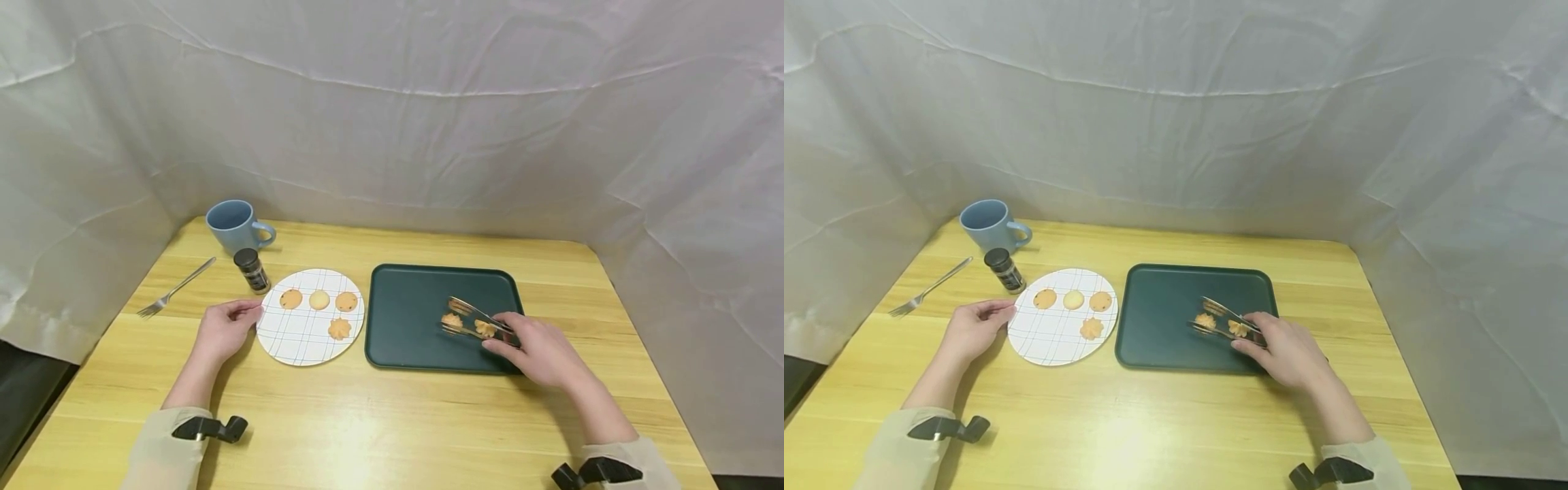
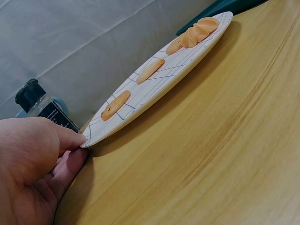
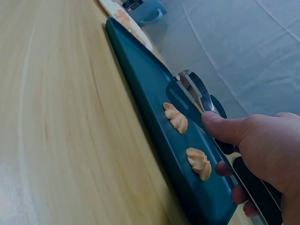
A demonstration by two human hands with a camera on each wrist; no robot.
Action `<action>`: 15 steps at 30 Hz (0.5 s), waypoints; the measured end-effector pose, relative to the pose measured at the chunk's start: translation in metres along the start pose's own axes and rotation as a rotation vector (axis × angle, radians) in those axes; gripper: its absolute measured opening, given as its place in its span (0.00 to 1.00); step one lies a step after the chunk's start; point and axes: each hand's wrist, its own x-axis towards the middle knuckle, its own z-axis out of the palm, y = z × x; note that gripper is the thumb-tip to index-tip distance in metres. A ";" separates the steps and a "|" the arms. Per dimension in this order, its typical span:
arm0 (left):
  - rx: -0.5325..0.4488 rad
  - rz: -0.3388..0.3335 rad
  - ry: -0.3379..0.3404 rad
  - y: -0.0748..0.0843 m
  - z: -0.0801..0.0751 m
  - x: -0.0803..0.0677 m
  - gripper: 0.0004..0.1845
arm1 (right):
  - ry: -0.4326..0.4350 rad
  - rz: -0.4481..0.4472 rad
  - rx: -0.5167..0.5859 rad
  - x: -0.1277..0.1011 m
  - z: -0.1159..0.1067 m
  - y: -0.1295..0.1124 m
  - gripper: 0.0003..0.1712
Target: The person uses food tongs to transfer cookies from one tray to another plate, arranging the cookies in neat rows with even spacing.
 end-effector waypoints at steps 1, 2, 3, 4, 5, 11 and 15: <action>0.001 0.001 0.001 0.000 0.000 0.000 0.21 | 0.001 0.001 -0.005 0.000 0.001 0.001 0.37; -0.001 0.000 0.003 0.000 0.000 0.000 0.21 | -0.001 0.001 -0.008 0.000 0.001 0.002 0.37; 0.000 0.000 0.002 0.000 0.000 0.000 0.21 | -0.003 0.003 -0.011 0.000 0.002 0.002 0.37; 0.000 -0.001 0.002 0.000 0.000 0.000 0.21 | -0.004 0.006 -0.015 0.000 0.002 0.003 0.37; 0.000 -0.002 0.002 0.000 0.000 0.000 0.21 | -0.005 0.009 -0.021 0.000 0.003 0.004 0.37; -0.002 -0.006 -0.002 -0.001 0.001 0.001 0.21 | 0.004 0.011 -0.044 -0.003 0.006 0.008 0.33; 0.000 -0.005 0.001 0.000 0.001 0.000 0.21 | 0.013 0.001 -0.048 -0.005 0.008 0.011 0.34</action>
